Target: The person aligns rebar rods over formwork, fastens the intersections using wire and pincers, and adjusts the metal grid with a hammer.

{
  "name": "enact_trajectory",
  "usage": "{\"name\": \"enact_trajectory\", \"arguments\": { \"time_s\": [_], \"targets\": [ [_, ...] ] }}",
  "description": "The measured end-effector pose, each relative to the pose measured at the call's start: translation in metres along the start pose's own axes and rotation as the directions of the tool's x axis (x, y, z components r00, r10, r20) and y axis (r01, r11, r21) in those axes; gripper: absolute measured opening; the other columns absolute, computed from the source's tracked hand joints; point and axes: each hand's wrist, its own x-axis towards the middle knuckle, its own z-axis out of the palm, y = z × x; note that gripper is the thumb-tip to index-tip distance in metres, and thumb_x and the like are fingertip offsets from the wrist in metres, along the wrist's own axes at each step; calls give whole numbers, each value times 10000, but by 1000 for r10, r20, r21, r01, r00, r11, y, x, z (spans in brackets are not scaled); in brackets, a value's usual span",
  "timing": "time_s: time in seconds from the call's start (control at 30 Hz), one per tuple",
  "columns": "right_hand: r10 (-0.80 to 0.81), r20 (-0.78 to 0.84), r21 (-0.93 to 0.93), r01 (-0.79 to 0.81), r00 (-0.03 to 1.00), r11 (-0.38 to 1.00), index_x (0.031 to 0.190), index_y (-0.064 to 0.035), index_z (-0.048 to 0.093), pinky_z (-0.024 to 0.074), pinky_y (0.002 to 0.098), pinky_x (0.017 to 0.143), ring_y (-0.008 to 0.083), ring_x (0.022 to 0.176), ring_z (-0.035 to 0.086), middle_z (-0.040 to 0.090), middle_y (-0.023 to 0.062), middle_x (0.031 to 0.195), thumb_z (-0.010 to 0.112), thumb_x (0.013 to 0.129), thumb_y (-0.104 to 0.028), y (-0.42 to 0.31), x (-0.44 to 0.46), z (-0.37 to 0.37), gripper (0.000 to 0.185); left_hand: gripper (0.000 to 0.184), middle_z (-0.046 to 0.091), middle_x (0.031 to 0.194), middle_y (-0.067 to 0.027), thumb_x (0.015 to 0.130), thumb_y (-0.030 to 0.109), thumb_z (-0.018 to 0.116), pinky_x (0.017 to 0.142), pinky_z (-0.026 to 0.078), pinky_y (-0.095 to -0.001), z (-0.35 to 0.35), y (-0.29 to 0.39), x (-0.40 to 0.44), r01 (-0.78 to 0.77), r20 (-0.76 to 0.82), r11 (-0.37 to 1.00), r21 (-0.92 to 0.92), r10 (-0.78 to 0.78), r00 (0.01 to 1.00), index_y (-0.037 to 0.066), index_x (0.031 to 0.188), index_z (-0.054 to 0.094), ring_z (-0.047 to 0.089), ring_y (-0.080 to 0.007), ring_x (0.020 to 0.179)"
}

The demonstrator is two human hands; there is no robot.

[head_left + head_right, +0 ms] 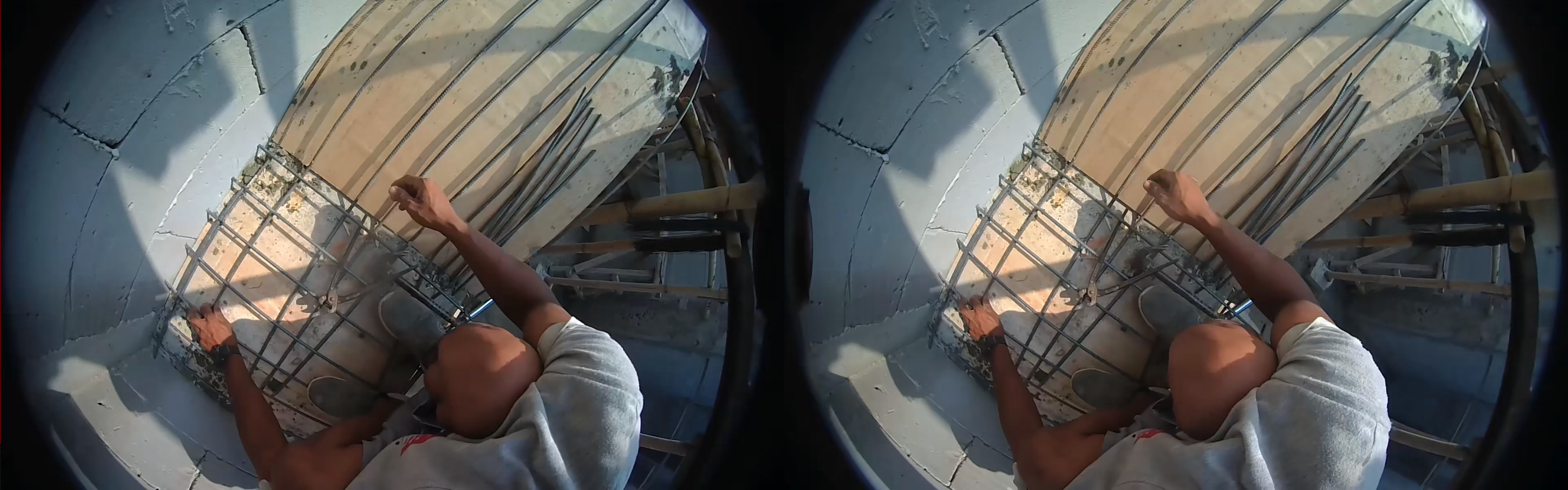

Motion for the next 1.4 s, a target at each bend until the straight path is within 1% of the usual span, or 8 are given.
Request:
{"name": "enact_trajectory", "arguments": {
  "time_s": [0.23, 0.4, 0.7, 0.9, 0.93, 0.97, 1.2, 1.4],
  "targets": [
    [-43, -788, -215, -209, 614, 954, 918, -29, 657, 535, 420, 675, 320, 737, 701, 692, 160, 764, 687, 936, -373, 37, -66, -132, 345, 287, 437, 1323, -172, 1002, 361, 607, 863, 530, -494, 4, -7, -2, -85, -25, 996, 3, 85, 996, 85, 1075, 628, 576, -363, 1151],
    [170, -713, -351, -556, 680, 753, 966, -9, 653, 527, 474, 830, 378, 953, 681, 704, 205, 969, 651, 945, -467, 72, -72, -168, 459, 282, 426, 1337, -158, 1000, 334, 617, 814, 545, -484, -7, -4, -3, -103, -34, 994, 34, 104, 994, 79, 1120, 621, 582, -340, 1142],
    [-13, -857, -244, -383, 516, 891, 1048, -17, 608, 516, 472, 781, 395, 878, 670, 681, 193, 906, 538, 1020, -305, 75, -63, -172, 298, 313, 402, 1434, -239, 952, 241, 682, 871, 553, -457, 5, -3, 4, 73, 124, 996, 43, -78, 989, 65, 1201, 614, 558, -383, 1227],
    [-47, -789, 162, 281, 613, 946, 1060, -47, 577, 440, 299, 591, 103, 634, 512, 497, 16, 697, 479, 1086, -255, -4, -41, -171, 232, 307, 428, 1414, -246, 917, 235, 717, 833, 556, -460, -28, 18, 5, 156, 158, 987, 48, -162, 974, 57, 1158, 647, 599, -385, 1161],
    [-65, -777, 192, 335, 626, 923, 1094, -51, 585, 403, 275, 572, 67, 631, 464, 482, -17, 702, 486, 1087, -265, -7, -34, -161, 235, 924, 636, 1123, -224, 914, 679, 538, 613, 567, -477, 40, -21, 5, -11, -340, 942, 337, 132, 931, -67, 1445, 413, 690, -345, 850],
    [-108, -778, 197, 403, 619, 894, 1129, -52, 608, 371, 265, 568, 63, 631, 426, 458, -29, 707, 511, 1078, -255, -7, -25, -147, 230, 748, 617, 1115, -247, 927, 602, 539, 569, 554, -481, 37, -16, 9, -47, -258, 935, 352, 146, 955, -28, 1330, 509, 676, -354, 837],
    [-199, -271, 103, 234, 942, 967, 1164, 12, 657, 443, 411, 619, 252, 644, 529, 575, 180, 749, 532, 1052, -307, -87, -23, -46, 361, 286, 470, 1338, -258, 914, 259, 674, 752, 542, -472, -48, 21, 6, 63, 96, 997, 54, -68, 993, 45, 1104, 678, 616, -391, 1063],
    [-423, 200, -119, 451, 884, 885, 1243, -23, 635, 527, 500, 820, 423, 955, 661, 698, 216, 1046, 541, 960, -222, -61, -5, 60, 359, 254, 406, 1468, -252, 852, 101, 718, 974, 487, -500, -32, 4, -4, 78, 71, 954, -289, -59, 996, 23, 1090, 675, 522, -435, 1275]
  ]
}}
